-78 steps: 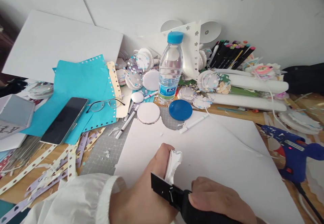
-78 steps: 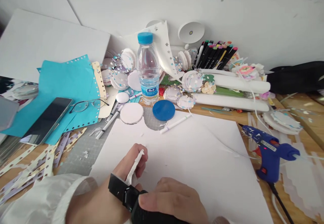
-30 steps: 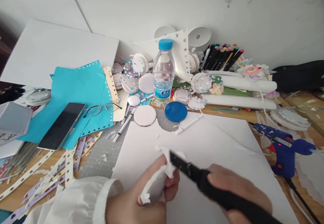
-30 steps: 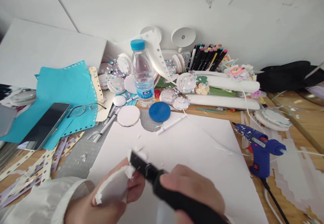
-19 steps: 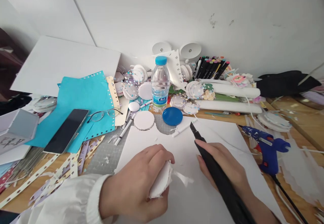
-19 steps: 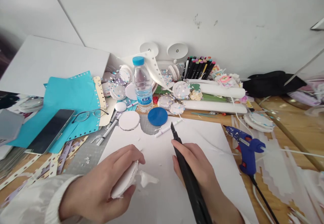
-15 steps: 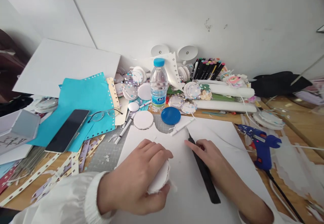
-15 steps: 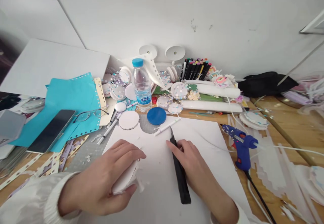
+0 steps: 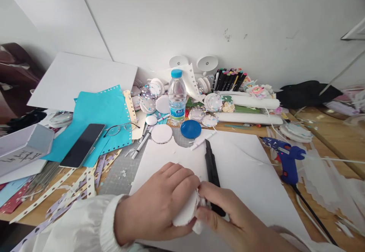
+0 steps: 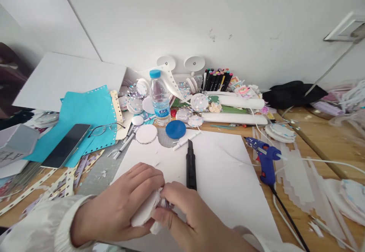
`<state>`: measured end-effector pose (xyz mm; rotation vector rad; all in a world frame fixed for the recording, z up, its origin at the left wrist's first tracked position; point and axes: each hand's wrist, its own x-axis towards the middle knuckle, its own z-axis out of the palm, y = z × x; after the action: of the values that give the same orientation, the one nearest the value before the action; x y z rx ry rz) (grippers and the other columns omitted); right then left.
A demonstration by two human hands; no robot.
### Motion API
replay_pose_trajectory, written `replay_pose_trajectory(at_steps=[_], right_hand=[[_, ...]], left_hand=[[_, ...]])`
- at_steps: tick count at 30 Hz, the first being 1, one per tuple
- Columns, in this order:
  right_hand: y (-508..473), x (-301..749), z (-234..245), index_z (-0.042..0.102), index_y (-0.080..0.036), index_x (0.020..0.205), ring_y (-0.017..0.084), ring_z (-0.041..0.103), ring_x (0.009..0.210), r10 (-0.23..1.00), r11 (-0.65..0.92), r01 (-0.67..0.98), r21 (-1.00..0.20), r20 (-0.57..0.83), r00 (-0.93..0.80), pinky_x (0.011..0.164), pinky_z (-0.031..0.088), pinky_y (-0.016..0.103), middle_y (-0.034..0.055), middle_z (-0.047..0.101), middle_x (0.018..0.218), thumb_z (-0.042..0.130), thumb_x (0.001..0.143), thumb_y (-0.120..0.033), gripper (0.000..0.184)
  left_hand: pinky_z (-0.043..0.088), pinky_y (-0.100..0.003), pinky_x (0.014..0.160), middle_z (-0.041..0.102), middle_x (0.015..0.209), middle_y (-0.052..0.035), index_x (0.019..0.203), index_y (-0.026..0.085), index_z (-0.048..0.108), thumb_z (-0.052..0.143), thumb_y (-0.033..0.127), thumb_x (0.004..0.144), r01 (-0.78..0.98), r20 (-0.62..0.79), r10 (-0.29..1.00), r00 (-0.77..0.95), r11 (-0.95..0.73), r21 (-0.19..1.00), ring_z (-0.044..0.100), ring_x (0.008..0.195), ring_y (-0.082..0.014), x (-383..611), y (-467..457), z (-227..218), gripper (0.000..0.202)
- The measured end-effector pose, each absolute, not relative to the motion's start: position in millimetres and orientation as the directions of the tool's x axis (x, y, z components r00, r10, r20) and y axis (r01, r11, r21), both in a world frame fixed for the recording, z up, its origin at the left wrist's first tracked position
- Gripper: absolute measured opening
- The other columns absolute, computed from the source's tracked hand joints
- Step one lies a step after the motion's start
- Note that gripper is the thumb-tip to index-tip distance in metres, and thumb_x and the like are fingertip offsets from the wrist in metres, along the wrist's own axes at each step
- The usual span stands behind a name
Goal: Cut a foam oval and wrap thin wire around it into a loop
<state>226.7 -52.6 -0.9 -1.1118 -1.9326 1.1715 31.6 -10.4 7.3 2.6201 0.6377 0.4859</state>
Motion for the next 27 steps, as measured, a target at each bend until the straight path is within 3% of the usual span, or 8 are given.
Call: replay_pose_trajectory(at_steps=[3, 6, 10, 14, 19, 21, 24, 27], right_hand=[[-53.8, 235.5, 3.5, 0.066, -0.023, 0.083, 0.018, 0.063, 0.069, 0.851, 0.327, 0.322, -0.889, 0.129, -0.51, 0.065, 0.054, 0.024, 0.0027, 0.067, 0.076, 0.046, 0.096, -0.041, 0.03], [-57.2, 246.3, 9.0, 0.069, -0.026, 0.088, 0.019, 0.065, 0.068, 0.854, 0.338, 0.337, -0.879, 0.135, -0.502, 0.064, 0.055, 0.026, 0.0038, 0.07, 0.081, 0.049, 0.096, -0.039, 0.025], [-60.1, 259.8, 10.6, 0.068, -0.027, 0.103, 0.021, 0.07, 0.078, 0.897, 0.283, 0.422, -0.861, 0.081, -0.435, 0.066, 0.058, 0.025, 0.005, 0.072, 0.095, 0.053, 0.093, -0.036, 0.02], [-58.2, 252.9, 10.2, 0.065, -0.028, 0.107, 0.02, 0.07, 0.079, 0.94, 0.17, 0.437, -0.883, 0.013, -0.34, 0.065, 0.057, 0.023, 0.0029, 0.073, 0.091, 0.044, 0.097, -0.037, 0.024], [-54.5, 221.5, 2.9, 0.064, -0.024, 0.109, 0.02, 0.068, 0.072, 0.92, 0.112, 0.276, -0.955, -0.005, -0.391, 0.056, 0.054, 0.023, 0.003, 0.072, 0.087, 0.052, 0.091, -0.038, 0.026], [-52.3, 215.3, -1.2, 0.066, -0.022, 0.107, 0.019, 0.067, 0.067, 0.916, 0.113, 0.302, -0.947, -0.019, -0.401, 0.052, 0.052, 0.022, 0.0029, 0.072, 0.084, 0.061, 0.084, -0.035, 0.028], [-50.6, 221.1, -4.3, 0.068, -0.022, 0.095, 0.016, 0.062, 0.057, 0.907, 0.197, 0.362, -0.911, 0.028, -0.421, 0.047, 0.048, 0.02, -0.0003, 0.069, 0.071, 0.057, 0.083, -0.026, 0.017], [-57.2, 242.9, -7.2, 0.068, -0.025, 0.086, 0.015, 0.06, 0.052, 0.866, 0.312, 0.364, -0.877, 0.105, -0.489, 0.042, 0.045, 0.02, -0.0027, 0.067, 0.066, 0.058, 0.083, -0.022, 0.012]], left_hand=[[0.044, -0.039, 0.079, 0.066, 0.1, -0.0162, 0.112, 0.013, 0.051, 0.054, 0.022, 0.085, 0.269, 0.227, 0.434, 0.872, -0.811, 0.519, 0.058, 0.086, -0.0272, 28.0, -13.5, 13.6, 0.028], [0.048, -0.034, 0.081, 0.065, 0.104, -0.0155, 0.116, 0.015, 0.05, 0.047, 0.014, 0.086, 0.152, 0.202, 0.424, 0.883, -0.666, 0.731, 0.06, 0.089, -0.0249, 21.5, -17.3, 18.8, 0.031], [0.048, -0.028, 0.083, 0.064, 0.102, -0.0102, 0.109, 0.018, 0.056, 0.035, 0.021, 0.097, 0.034, 0.089, 0.78, 0.619, -0.14, 0.99, 0.062, 0.093, -0.0194, 15.0, -23.1, 19.3, 0.024], [0.05, -0.027, 0.084, 0.065, 0.102, -0.0064, 0.1, 0.02, 0.058, 0.037, 0.029, 0.099, -0.314, -0.099, 0.906, 0.412, 0.243, 0.918, 0.062, 0.094, -0.0181, 22.8, -27.2, 9.7, 0.023], [0.051, -0.033, 0.087, 0.065, 0.107, -0.0061, 0.102, 0.021, 0.058, 0.045, 0.027, 0.097, -0.517, -0.155, 0.891, 0.427, 0.381, 0.766, 0.063, 0.097, -0.0189, 40.4, -31.1, -2.4, 0.015], [0.05, -0.034, 0.091, 0.065, 0.11, -0.0053, 0.102, 0.022, 0.057, 0.049, 0.023, 0.095, -0.53, -0.156, 0.892, 0.424, 0.383, 0.757, 0.062, 0.101, -0.0191, 40.9, -31.9, -3.7, 0.011], [0.048, -0.036, 0.093, 0.064, 0.111, -0.0074, 0.101, 0.021, 0.056, 0.05, 0.021, 0.094, -0.479, -0.136, 0.87, 0.474, 0.385, 0.789, 0.06, 0.103, -0.0206, 34.6, -32.6, -2.2, 0.009], [0.046, -0.037, 0.091, 0.063, 0.108, -0.0105, 0.103, 0.018, 0.055, 0.046, 0.025, 0.096, -0.278, -0.101, 0.812, 0.575, 0.31, 0.909, 0.059, 0.101, -0.0218, 24.7, -33.7, -0.2, 0.013]])
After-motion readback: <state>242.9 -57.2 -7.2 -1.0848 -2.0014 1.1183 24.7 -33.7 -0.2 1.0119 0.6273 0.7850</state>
